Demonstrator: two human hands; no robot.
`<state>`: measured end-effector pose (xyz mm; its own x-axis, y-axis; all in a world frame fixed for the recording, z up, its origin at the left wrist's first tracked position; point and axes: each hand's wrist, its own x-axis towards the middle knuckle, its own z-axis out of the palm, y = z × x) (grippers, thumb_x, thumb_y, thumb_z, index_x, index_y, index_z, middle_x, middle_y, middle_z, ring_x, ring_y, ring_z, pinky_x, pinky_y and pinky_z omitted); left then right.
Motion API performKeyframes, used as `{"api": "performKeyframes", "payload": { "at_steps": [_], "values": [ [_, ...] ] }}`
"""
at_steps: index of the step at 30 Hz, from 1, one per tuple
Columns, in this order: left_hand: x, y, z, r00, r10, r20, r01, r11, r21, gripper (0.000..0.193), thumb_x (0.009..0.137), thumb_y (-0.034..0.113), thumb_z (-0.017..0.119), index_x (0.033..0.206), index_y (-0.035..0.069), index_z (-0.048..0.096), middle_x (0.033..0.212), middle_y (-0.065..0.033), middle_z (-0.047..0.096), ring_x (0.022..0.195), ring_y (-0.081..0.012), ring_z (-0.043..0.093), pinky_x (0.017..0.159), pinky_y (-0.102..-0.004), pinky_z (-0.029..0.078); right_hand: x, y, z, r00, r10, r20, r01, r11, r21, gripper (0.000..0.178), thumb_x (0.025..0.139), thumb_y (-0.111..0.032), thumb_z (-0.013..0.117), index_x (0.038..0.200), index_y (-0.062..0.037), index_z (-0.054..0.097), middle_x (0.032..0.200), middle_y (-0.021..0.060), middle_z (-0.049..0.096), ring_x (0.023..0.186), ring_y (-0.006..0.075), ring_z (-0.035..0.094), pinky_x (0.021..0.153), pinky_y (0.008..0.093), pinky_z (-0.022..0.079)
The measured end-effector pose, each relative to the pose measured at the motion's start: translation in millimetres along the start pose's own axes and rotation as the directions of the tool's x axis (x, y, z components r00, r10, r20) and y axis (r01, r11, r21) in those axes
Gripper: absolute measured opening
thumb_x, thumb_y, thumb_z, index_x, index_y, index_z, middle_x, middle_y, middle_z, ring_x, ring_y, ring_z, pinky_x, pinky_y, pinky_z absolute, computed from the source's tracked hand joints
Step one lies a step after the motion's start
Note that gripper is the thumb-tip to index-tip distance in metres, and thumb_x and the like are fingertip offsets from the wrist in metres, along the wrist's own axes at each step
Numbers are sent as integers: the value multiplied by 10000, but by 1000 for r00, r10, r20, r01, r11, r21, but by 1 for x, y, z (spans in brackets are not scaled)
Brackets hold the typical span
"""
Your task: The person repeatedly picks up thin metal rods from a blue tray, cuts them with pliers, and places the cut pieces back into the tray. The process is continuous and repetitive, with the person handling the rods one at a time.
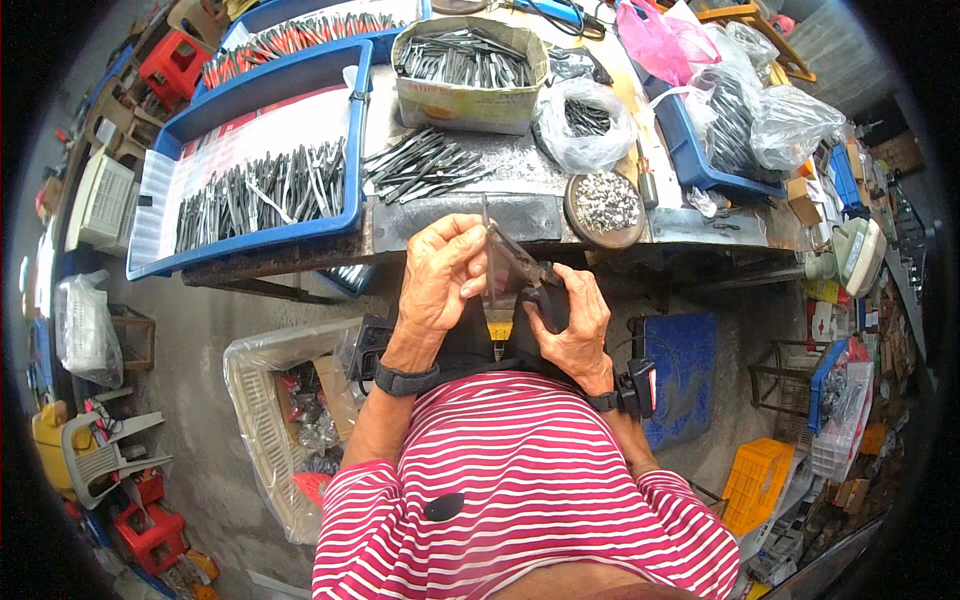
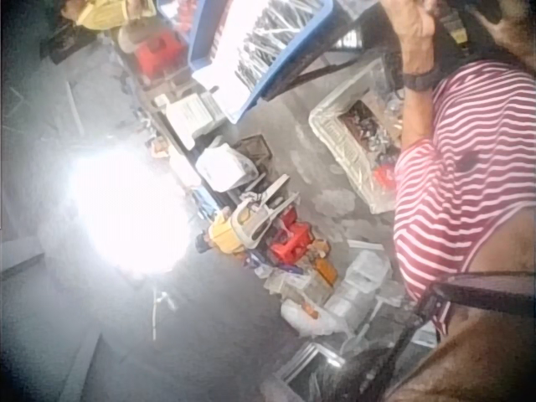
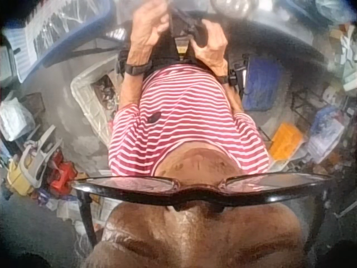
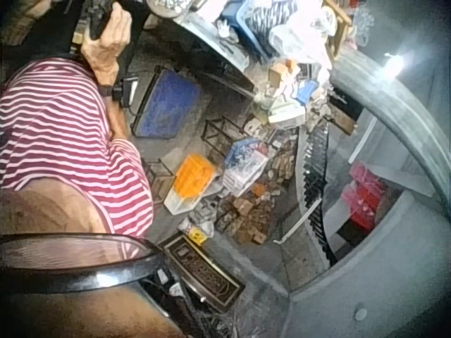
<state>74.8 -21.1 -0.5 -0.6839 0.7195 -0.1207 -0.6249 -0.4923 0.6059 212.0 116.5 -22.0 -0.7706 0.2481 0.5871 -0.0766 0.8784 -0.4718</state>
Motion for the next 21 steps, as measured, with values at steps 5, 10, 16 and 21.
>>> {"api": "performKeyframes", "payload": {
  "at_steps": [5, 10, 16, 21],
  "values": [
    [-2, -4, -1, 999, 28, -20, -27, 999, 26, 132, 893, 81, 572, 984, -14, 588, 768, -19, 570, 567, -48, 451, 382, -151, 335, -3, 0, 1, 1000, 8, 4, -9, 1000, 5, 525, 641, -80, 740, 1097, 29, 505, 860, 175, 548, 753, 344, 557, 677, 399, 471],
    [-3, -12, 7, 991, 114, -63, -110, 991, 71, 90, 901, 71, 566, 962, 5, 556, 742, -7, 541, 533, -41, 420, 388, -153, 329, -6, -4, 1, 990, 118, 72, -125, 987, 97, 485, 658, -77, 750, 1081, 5, 528, 858, 146, 550, 746, 298, 569, 671, 352, 465],
    [0, -30, 17, 840, 542, -4, -386, 603, 698, 84, 892, 32, 578, 938, 11, 511, 760, -7, 536, 558, -49, 461, 480, -180, 368, -7, -15, -9, 864, 343, 369, -493, 727, 478, 361, 717, -134, 731, 1001, 22, 571, 795, 52, 560, 656, 128, 510, 603, 265, 428],
    [11, -23, 7, 511, 638, 576, -596, -220, 772, 201, 765, -83, 615, 939, -29, 530, 817, -165, 570, 691, -315, 596, 606, -343, 493, 0, -11, -32, 614, 359, 703, -788, 328, 521, 389, 688, -265, 702, 937, 13, 592, 717, 17, 525, 587, 69, 448, 527, 205, 337]
  ]
}}
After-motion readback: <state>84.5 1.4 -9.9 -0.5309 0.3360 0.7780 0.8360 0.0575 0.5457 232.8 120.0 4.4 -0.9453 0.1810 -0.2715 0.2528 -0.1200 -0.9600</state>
